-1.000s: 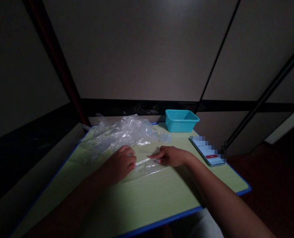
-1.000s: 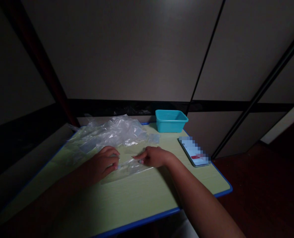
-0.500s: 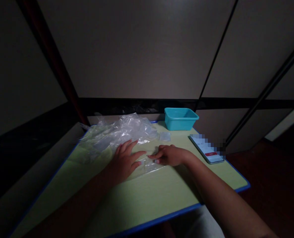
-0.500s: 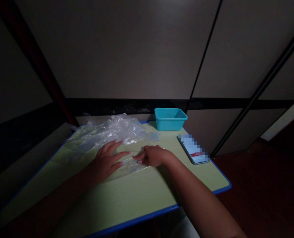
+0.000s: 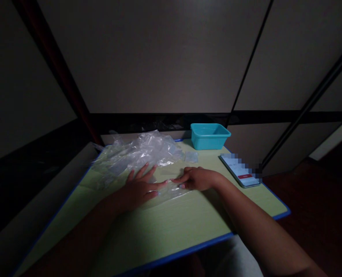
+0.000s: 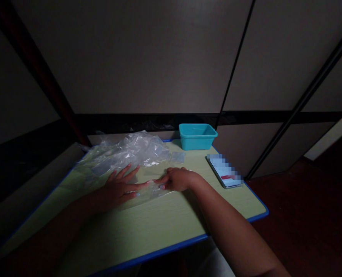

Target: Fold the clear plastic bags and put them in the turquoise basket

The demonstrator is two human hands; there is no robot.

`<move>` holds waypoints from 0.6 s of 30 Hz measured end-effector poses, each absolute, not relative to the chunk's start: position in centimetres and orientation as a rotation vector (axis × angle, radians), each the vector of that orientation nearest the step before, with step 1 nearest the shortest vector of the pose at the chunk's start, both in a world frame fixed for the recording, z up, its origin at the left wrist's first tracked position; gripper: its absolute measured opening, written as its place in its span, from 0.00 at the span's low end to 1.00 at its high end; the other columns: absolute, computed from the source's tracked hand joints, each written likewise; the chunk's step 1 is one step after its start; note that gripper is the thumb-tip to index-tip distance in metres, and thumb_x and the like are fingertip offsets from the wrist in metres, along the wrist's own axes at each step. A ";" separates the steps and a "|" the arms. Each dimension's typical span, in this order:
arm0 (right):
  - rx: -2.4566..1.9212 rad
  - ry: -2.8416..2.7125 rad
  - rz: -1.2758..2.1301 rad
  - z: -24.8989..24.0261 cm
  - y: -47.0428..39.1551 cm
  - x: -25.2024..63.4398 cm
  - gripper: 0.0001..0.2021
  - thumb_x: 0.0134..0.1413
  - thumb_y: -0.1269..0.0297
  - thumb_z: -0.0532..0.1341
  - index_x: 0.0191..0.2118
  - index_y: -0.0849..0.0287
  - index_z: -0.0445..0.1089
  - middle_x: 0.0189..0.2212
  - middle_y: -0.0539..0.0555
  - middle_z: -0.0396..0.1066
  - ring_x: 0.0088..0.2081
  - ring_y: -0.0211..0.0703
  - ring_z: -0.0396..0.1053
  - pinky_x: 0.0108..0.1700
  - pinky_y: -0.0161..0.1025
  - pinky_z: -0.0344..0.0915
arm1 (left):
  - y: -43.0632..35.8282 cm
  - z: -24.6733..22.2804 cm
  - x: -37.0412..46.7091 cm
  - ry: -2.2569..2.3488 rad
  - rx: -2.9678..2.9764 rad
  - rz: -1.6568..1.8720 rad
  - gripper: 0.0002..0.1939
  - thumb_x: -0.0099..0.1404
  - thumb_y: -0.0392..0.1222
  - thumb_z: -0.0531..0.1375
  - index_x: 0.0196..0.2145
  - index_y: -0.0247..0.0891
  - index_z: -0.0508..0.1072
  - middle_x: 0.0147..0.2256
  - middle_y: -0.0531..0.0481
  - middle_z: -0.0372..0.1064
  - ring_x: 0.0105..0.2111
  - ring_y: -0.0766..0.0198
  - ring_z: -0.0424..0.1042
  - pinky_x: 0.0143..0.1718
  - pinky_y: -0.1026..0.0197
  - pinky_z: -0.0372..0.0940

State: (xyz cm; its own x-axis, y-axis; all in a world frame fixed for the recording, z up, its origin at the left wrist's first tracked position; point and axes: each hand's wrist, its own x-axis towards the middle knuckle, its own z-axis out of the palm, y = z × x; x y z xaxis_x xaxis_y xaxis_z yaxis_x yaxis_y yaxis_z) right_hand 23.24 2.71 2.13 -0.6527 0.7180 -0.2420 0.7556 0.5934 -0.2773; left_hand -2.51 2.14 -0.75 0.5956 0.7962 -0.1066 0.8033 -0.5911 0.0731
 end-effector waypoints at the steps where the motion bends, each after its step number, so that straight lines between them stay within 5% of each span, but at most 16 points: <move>1: 1.261 2.714 -0.551 2.1 2.7 23.3 0.21 0.57 0.56 0.53 0.57 0.39 0.57 0.42 0.56 0.63 0.44 0.50 0.63 0.46 0.47 0.57 | 2.1 -0.7 -2.6 1.362 2.698 -0.106 0.21 0.64 0.48 0.52 0.55 0.60 0.58 0.64 0.48 0.32 0.62 0.39 0.28 0.52 0.29 0.37; 9: 1.214 2.870 -0.590 1.5 2.9 23.3 0.21 0.54 0.55 0.56 0.55 0.45 0.63 0.37 0.55 0.66 0.37 0.44 0.63 0.43 0.41 0.58 | 1.7 -0.1 -2.6 1.444 2.676 -0.153 0.23 0.64 0.49 0.52 0.57 0.60 0.55 0.64 0.47 0.30 0.61 0.37 0.27 0.50 0.28 0.39; 13: 1.354 3.067 -0.400 1.6 1.9 22.1 0.26 0.53 0.48 0.55 0.57 0.49 0.61 0.44 0.59 0.63 0.46 0.50 0.59 0.48 0.46 0.54 | 1.7 -0.2 -2.7 1.444 2.661 -0.181 0.26 0.64 0.51 0.51 0.59 0.58 0.51 0.64 0.44 0.28 0.61 0.37 0.26 0.50 0.27 0.39; 18: 1.258 2.993 -0.386 0.9 0.3 19.8 0.36 0.56 0.43 0.46 0.65 0.56 0.38 0.64 0.60 0.36 0.63 0.58 0.33 0.57 0.64 0.31 | 2.5 -1.8 -3.5 1.488 2.686 -0.060 0.29 0.64 0.53 0.50 0.61 0.53 0.49 0.64 0.41 0.32 0.61 0.35 0.30 0.49 0.26 0.41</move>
State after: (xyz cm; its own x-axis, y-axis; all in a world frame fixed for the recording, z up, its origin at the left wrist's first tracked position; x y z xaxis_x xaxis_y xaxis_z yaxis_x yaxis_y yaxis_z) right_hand 19.76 0.27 0.94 -0.6969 0.7167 0.0263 0.6865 0.6773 -0.2647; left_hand -3.54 2.51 -1.81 0.5305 0.8449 -0.0685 0.8477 -0.5288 0.0430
